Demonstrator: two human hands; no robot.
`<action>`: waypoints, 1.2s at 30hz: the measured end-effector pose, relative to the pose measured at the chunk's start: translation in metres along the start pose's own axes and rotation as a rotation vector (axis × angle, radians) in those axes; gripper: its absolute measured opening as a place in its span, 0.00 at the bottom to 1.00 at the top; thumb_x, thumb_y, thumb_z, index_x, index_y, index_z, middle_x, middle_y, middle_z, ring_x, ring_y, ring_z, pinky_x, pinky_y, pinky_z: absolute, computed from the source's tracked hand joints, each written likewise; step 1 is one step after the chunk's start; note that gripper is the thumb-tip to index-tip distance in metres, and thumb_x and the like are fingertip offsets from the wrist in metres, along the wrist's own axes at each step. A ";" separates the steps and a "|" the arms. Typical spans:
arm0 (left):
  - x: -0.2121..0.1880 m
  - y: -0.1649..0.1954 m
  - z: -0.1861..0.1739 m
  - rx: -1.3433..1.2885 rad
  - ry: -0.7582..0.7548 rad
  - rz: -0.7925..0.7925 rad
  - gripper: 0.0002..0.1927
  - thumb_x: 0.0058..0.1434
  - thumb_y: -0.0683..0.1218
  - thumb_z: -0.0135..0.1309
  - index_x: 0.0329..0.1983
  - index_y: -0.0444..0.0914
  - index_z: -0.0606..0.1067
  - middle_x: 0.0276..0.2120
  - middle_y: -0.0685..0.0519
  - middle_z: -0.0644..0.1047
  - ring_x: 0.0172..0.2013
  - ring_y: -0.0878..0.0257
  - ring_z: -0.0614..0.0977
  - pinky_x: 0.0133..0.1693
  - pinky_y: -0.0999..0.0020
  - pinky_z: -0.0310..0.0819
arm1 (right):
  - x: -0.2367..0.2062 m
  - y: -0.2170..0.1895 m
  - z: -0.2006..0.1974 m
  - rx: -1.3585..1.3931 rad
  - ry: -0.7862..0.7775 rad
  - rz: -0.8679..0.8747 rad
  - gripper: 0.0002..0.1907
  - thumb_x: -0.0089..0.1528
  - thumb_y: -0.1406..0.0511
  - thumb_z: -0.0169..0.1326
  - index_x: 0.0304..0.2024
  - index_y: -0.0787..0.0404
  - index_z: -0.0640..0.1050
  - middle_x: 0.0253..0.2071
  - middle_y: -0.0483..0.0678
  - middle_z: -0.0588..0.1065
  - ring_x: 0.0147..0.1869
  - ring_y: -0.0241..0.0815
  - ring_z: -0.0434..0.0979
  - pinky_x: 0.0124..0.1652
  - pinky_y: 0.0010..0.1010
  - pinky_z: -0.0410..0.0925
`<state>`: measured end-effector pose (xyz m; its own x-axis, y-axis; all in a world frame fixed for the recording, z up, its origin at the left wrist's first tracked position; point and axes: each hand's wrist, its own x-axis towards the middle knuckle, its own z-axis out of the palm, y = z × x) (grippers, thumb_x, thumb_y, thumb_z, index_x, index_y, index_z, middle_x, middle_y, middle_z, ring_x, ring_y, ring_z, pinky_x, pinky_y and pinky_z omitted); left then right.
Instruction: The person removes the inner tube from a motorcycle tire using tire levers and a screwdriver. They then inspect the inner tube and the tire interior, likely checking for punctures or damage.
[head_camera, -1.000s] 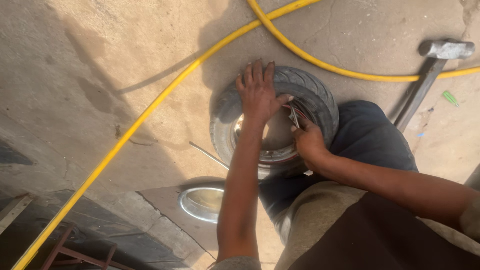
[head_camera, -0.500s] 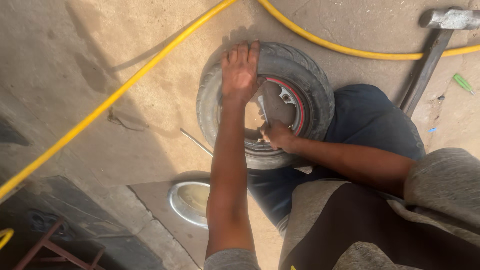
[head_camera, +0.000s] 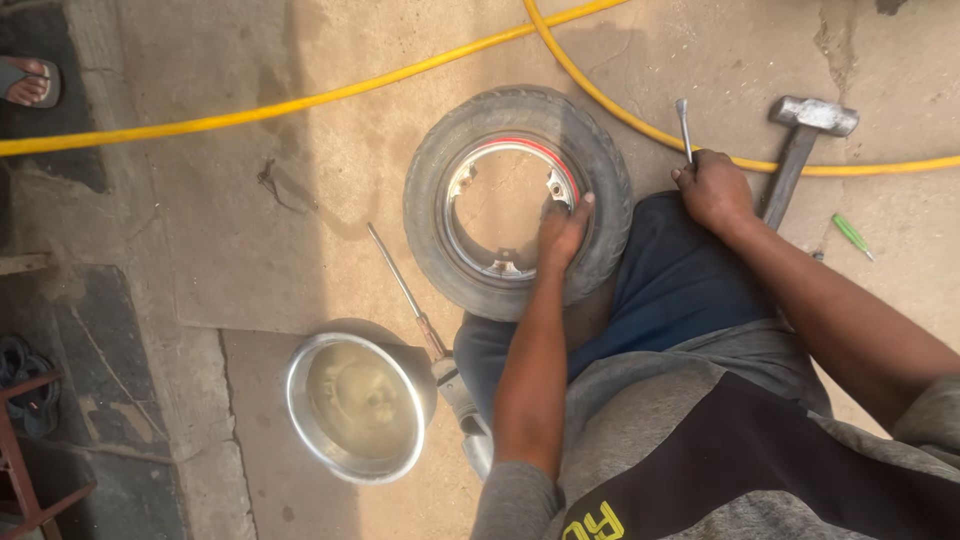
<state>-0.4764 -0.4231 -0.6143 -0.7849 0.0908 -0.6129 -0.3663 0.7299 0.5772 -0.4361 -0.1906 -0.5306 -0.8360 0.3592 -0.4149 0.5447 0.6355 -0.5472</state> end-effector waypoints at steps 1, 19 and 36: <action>-0.001 0.003 -0.010 -0.048 -0.054 0.030 0.49 0.58 0.75 0.48 0.58 0.26 0.73 0.53 0.29 0.76 0.57 0.39 0.77 0.58 0.52 0.67 | -0.005 -0.003 0.000 -0.065 0.048 -0.088 0.21 0.65 0.56 0.59 0.48 0.69 0.78 0.50 0.66 0.76 0.55 0.65 0.74 0.54 0.53 0.67; -0.069 0.031 -0.057 0.264 0.626 0.246 0.30 0.66 0.64 0.45 0.52 0.35 0.77 0.53 0.40 0.78 0.55 0.43 0.77 0.59 0.48 0.64 | -0.011 -0.046 0.068 1.644 -0.868 0.099 0.32 0.70 0.46 0.39 0.66 0.58 0.71 0.54 0.57 0.77 0.53 0.51 0.79 0.54 0.44 0.73; -0.022 -0.033 -0.079 0.305 0.355 0.511 0.28 0.64 0.58 0.52 0.60 0.35 0.74 0.54 0.39 0.78 0.55 0.43 0.77 0.60 0.52 0.63 | 0.004 -0.044 0.092 1.537 -0.848 0.190 0.26 0.71 0.54 0.45 0.66 0.63 0.71 0.53 0.53 0.77 0.51 0.44 0.80 0.50 0.35 0.75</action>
<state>-0.4865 -0.5023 -0.5772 -0.9565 0.2852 -0.0610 0.2094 0.8172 0.5369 -0.4576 -0.2798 -0.5747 -0.7692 -0.3930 -0.5038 0.6032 -0.7066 -0.3699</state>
